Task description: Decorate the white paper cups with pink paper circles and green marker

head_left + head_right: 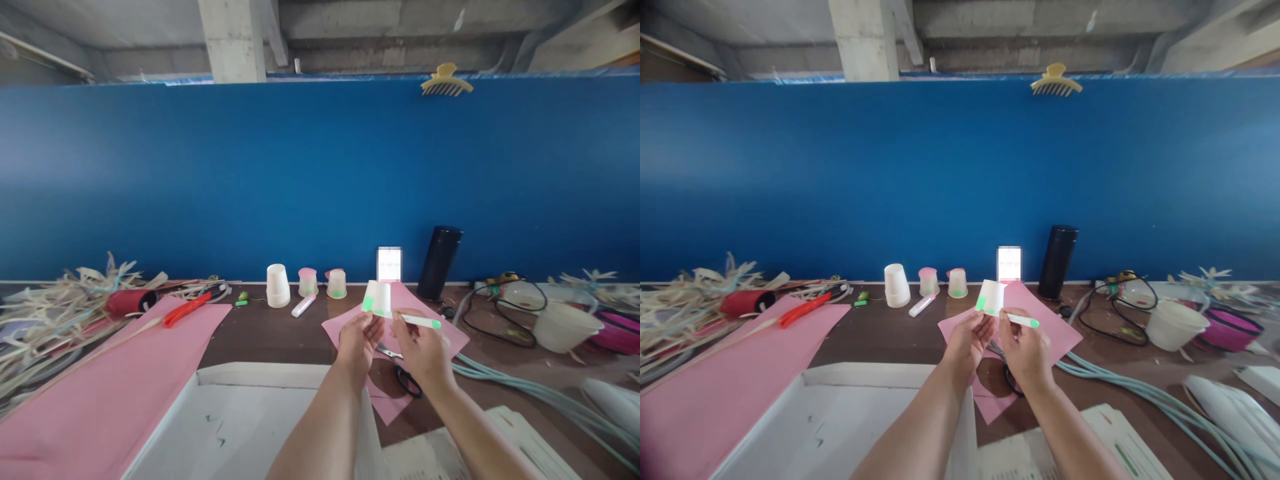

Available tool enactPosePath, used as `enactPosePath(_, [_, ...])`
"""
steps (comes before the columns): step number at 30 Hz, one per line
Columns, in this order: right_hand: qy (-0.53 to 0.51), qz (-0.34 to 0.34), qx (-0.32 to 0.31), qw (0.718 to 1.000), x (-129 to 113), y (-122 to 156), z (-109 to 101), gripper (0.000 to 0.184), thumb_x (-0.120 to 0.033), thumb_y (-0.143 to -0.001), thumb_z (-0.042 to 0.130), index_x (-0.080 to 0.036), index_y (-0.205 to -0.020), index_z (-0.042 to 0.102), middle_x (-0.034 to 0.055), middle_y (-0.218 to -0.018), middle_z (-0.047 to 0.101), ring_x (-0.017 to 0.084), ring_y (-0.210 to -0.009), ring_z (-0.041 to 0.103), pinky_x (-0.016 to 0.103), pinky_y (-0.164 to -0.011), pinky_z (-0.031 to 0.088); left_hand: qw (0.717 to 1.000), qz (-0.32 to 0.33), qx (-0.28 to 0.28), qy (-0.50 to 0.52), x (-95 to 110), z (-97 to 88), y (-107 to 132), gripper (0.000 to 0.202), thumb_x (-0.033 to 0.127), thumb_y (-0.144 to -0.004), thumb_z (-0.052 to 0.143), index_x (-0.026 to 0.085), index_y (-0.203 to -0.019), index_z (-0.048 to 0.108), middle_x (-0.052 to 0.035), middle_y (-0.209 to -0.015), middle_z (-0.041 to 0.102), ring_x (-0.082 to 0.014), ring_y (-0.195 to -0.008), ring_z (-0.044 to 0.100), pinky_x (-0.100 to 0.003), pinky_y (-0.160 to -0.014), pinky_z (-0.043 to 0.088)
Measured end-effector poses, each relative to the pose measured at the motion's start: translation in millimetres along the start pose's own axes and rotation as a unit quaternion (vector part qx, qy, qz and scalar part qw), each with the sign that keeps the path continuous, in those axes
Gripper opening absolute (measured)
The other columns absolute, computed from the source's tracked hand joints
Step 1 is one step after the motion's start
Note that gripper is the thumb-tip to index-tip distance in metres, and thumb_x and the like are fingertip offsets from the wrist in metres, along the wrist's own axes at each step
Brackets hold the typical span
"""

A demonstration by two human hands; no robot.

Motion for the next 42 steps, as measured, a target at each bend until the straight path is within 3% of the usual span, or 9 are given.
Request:
enactPosePath(35, [-0.009, -0.002, -0.016, 1.000, -2, 0, 4, 0.031, -0.043, -0.084, 0.047, -0.017, -0.090, 0.064, 0.0053, -0.074, 0.070, 0.018, -0.064, 0.065, 0.026, -0.060, 0.046, 1.000, 0.006, -0.016, -0.018, -2, -0.6, -4, 0.009, 0.012, -0.075, 0.061, 0.006, -0.082, 0.062, -0.0113, -0.076, 0.066, -0.0157, -0.070, 0.065, -0.024, -0.068, 0.053])
enactPosePath(42, [-0.046, -0.007, 0.037, 0.998, -6, 2, -10, 0.028, -0.041, -0.085, 0.047, -0.018, -0.092, 0.061, 0.0047, -0.072, 0.069, 0.017, -0.065, 0.065, 0.025, -0.063, 0.047, 1.000, 0.006, -0.004, 0.016, 1, -1.3, -3, 0.006, 0.013, -0.076, 0.060, 0.009, -0.081, 0.062, -0.0109, -0.080, 0.066, -0.0145, -0.074, 0.065, -0.023, -0.070, 0.052])
Point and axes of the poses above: each hand's wrist, its own y-axis away from the middle knuckle, its own z-axis out of the palm, x = y × z, the point moved 9 cm from there along -y, towards the middle knuckle
